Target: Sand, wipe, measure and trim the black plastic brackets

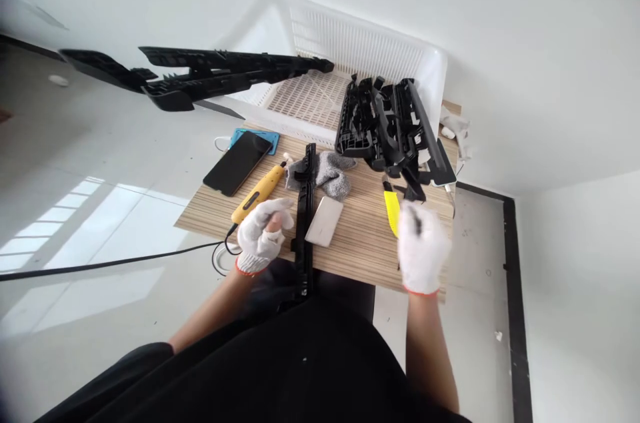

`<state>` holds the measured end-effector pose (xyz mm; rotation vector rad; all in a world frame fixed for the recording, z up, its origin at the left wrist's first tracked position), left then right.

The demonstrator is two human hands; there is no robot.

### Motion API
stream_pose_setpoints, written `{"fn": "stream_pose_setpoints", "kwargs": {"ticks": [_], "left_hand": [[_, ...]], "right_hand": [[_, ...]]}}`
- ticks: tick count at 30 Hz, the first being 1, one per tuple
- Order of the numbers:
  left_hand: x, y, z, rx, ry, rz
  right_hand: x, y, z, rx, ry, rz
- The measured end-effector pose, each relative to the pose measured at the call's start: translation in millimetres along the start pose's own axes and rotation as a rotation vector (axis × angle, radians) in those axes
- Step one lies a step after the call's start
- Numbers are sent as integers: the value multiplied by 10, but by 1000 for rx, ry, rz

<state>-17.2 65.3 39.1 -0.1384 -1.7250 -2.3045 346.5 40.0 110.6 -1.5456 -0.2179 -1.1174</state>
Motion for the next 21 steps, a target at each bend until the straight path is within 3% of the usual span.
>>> {"fn": "stream_pose_setpoints", "kwargs": {"ticks": [3, 6, 8, 11, 14, 17, 21], "left_hand": [[-85, 219, -165, -229, -204, 92], [-251, 348, -325, -479, -305, 335], [-319, 313, -348, -513, -287, 486], [-384, 217, -322, -447, -305, 556], [-396, 210, -311, -424, -330, 544], [-362, 242, -304, -434, -323, 491], [-331, 233, -286, -421, -313, 436]], "right_hand": [[-826, -298, -497, 199, -423, -7], [-1293, -492, -673, 324, -513, -145], [-1457, -580, -664, 372, -523, -196], [-1556, -612, -600, 351, -553, -195], [-1500, -469, -550, 185, -515, -125], [-1390, -331, -619, 83, -415, 112], [-1242, -210, -773, 95, -287, 521]]}}
Point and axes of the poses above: each hand's wrist, its own z-axis towards the middle knuckle, its own x-axis out of the back of the hand, y = z × x, the point moved 10 cm from there along z, towards the middle knuckle, and after that the axes turned 2 degrees about -y, right-handed, at the moved point
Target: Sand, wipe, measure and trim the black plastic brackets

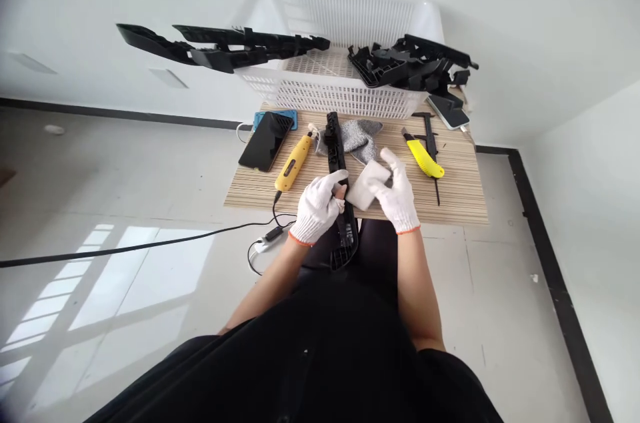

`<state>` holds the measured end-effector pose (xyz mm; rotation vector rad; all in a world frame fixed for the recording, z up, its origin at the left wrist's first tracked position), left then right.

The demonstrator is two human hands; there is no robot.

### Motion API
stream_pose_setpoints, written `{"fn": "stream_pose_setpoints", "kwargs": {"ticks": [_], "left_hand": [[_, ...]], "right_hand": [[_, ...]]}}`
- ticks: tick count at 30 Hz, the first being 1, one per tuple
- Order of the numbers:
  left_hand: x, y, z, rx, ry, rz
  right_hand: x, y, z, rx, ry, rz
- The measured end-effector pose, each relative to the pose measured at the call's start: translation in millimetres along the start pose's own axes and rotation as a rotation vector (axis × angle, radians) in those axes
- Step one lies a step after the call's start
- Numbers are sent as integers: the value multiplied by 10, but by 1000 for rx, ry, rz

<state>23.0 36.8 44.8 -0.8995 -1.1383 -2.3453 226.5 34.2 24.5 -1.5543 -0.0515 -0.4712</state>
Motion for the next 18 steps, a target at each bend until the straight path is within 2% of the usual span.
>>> {"fn": "stream_pose_setpoints", "kwargs": {"ticks": [2, 5, 6, 7, 9, 10, 13, 14, 17, 18], "left_hand": [[-3, -16, 2, 10, -3, -16], [13, -34, 1, 29, 11, -16], [31, -36, -2, 32, 26, -11], [50, -36, -7, 35, 41, -4], [82, -28, -19, 35, 67, 13], [94, -20, -26, 33, 79, 24], [122, -5, -49, 34, 116, 60], [126, -6, -56, 38, 126, 63], [123, -15, -71, 52, 139, 54], [123, -15, -74, 55, 141, 55]], "right_hand": [[-13, 47, -66, -10, -30, 129], [-274, 66, -142, -75, -286, 174], [-319, 58, -156, -91, -319, 161], [-307, 51, -151, -109, -289, 148], [-200, 45, -130, -152, -140, 138], [-200, 50, -136, -186, -124, 139], [-434, 66, -213, -289, -338, 123], [-441, 59, -219, -292, -342, 111], [-197, 28, -163, -249, -83, 100], [-198, 35, -161, -253, -84, 104]]}}
Point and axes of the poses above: each hand's wrist, its own z-axis towards the middle knuckle, its own x-axis out of the back of the hand, y = z × x, the point moved 10 cm from there along z, towards the middle knuckle, and after that the axes turned 2 degrees about -y, right-handed, at the moved point
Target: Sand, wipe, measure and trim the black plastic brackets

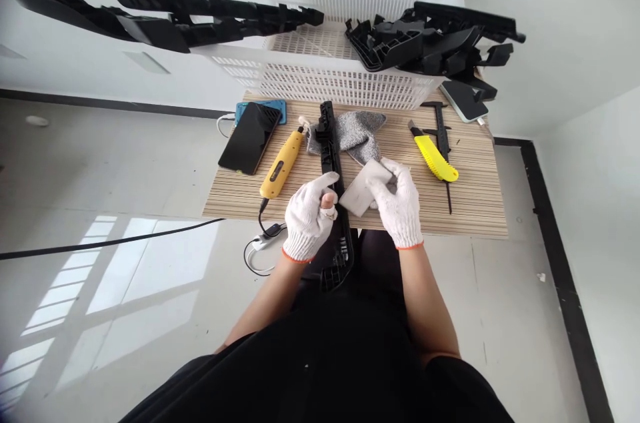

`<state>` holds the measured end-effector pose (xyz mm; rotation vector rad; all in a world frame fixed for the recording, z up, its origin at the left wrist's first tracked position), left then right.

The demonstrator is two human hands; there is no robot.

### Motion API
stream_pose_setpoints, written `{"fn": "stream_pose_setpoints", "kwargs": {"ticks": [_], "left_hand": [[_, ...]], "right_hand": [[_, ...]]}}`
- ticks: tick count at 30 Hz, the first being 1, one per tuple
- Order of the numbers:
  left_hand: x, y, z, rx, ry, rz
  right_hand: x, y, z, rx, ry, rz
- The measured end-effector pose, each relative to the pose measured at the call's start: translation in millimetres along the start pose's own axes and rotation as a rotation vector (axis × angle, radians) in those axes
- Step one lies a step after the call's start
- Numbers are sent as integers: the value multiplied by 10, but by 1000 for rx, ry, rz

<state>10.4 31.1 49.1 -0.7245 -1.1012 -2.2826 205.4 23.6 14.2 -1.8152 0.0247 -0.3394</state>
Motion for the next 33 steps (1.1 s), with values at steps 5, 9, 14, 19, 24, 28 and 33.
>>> {"fn": "stream_pose_setpoints", "kwargs": {"ticks": [5, 9, 14, 19, 24, 28, 33], "left_hand": [[36, 7, -8, 8, 19, -2], [25, 18, 0, 7, -3, -3], [2, -2, 10, 28, -27, -9], [32, 20, 30, 27, -25, -31], [17, 26, 55, 29, -62, -33], [-12, 38, 55, -14, -64, -8], [-114, 22, 38, -45, -121, 4]], "right_hand": [[46, 51, 22, -29, 16, -44], [-31, 91, -22, -48, -75, 23], [90, 71, -85, -25, 56, 44], [2, 130, -46, -74, -132, 11], [-32, 128, -40, -78, -207, 103], [-31, 106, -47, -68, -148, 115], [50, 135, -12, -34, -166, 94]]}}
Point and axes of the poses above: each hand's wrist, its own z-axis towards the middle knuckle, its own x-axis out of the back of the hand, y = z × x, the point moved 10 cm from there along z, towards the middle knuckle, and after that the axes turned 2 degrees about -y, right-handed, at the moved point
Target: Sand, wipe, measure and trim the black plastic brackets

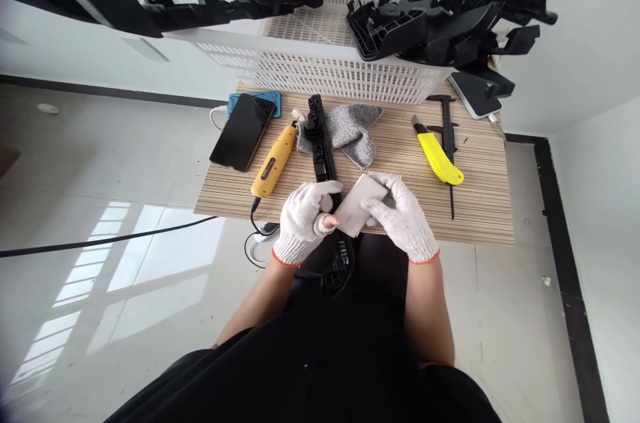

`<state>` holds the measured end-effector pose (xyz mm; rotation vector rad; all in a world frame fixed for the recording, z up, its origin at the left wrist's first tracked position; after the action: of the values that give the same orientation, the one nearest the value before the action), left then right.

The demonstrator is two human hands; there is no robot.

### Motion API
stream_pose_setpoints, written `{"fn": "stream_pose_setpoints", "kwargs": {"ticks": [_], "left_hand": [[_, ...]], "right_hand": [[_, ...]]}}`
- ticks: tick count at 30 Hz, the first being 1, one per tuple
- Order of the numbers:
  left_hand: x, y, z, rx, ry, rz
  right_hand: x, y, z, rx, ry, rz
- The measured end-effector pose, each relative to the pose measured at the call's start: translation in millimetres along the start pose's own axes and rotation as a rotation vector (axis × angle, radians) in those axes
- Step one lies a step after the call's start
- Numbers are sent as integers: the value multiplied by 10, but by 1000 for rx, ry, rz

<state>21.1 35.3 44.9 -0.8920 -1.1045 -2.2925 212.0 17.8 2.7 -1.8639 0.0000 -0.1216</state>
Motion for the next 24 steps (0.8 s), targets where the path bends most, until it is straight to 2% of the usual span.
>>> {"fn": "stream_pose_setpoints", "kwargs": {"ticks": [1, 5, 10, 15, 19, 24], "left_hand": [[-25, -9, 8, 2, -22, -12], [-112, -33, 97, 28, -107, -52], [-314, 39, 275, 77, -219, 29], [-517, 183, 439, 160, -253, 207], [-608, 252, 594, 237, -255, 251], [-736, 280, 784, 316, -314, 230]], "right_hand": [[72, 5, 4, 7, 34, 4], [468, -1, -49, 60, 330, 61], [617, 65, -130, 69, 380, 70], [945, 85, -400, 107, 514, 84], [1134, 192, -609, 13, 499, 157], [1097, 271, -698, -138, 300, 89]]}}
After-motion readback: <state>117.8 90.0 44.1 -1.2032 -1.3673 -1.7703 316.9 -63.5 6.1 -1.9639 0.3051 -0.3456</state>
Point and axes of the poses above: each hand's wrist, its own z-axis towards the middle knuckle, its own x-axis out of the back of the hand, y = z × x, the point moved 10 cm from there along z, towards the middle knuckle, and after that the axes turned 2 degrees about -y, right-handed, at the moved point
